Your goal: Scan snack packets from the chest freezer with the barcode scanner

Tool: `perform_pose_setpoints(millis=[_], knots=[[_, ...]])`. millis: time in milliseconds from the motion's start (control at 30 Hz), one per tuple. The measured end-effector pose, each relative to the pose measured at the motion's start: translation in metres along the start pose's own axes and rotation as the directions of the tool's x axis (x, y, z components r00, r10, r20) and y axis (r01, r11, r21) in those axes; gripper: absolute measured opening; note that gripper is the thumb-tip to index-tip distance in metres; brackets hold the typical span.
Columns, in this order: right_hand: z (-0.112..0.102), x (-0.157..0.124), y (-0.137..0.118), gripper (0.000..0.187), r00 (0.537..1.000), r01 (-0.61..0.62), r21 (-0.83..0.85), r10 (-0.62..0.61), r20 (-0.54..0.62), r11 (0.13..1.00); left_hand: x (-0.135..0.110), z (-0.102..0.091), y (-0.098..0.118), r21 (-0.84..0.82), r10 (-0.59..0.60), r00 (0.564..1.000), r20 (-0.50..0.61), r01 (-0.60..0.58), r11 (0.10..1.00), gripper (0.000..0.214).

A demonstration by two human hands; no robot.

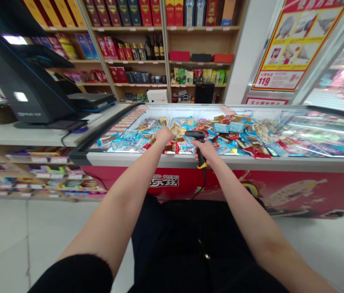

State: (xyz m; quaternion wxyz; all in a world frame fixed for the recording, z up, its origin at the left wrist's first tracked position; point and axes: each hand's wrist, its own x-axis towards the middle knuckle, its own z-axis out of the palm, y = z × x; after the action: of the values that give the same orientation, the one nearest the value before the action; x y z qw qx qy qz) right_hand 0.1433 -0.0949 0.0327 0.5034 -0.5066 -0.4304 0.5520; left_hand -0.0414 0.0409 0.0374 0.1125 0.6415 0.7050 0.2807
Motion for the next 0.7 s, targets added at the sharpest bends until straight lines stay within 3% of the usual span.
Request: perform_pose_setpoints(millis=[100, 267, 433, 700], knots=[[-0.002, -0.001, -0.002, 0.027, 1.0, 0.011, -0.013, -0.011, -0.009, 1.0, -0.004, -0.01, 0.008, 0.058, -0.023, 0.999, 0.04, 0.021, 0.998, 0.023], [-0.004, -0.006, -0.006, 0.028, 0.999, 0.052, -0.101, -0.053, -0.007, 0.994, -0.016, -0.016, 0.004, -0.275, -0.045, 0.997, 0.055, 0.058, 0.96, 0.015], [-0.006, -0.01, -0.007, 0.028, 0.996, 0.085, -0.212, -0.074, 0.057, 0.974, -0.036, -0.012, -0.007, -0.522, -0.049, 0.999, -0.021, 0.031, 0.852, 0.019], [-0.007, -0.017, -0.017, 0.032, 0.988, 0.128, -0.316, -0.092, 0.127, 0.94, -0.04, 0.007, -0.016, -0.555, -0.03, 0.984, -0.177, -0.075, 0.829, 0.018]])
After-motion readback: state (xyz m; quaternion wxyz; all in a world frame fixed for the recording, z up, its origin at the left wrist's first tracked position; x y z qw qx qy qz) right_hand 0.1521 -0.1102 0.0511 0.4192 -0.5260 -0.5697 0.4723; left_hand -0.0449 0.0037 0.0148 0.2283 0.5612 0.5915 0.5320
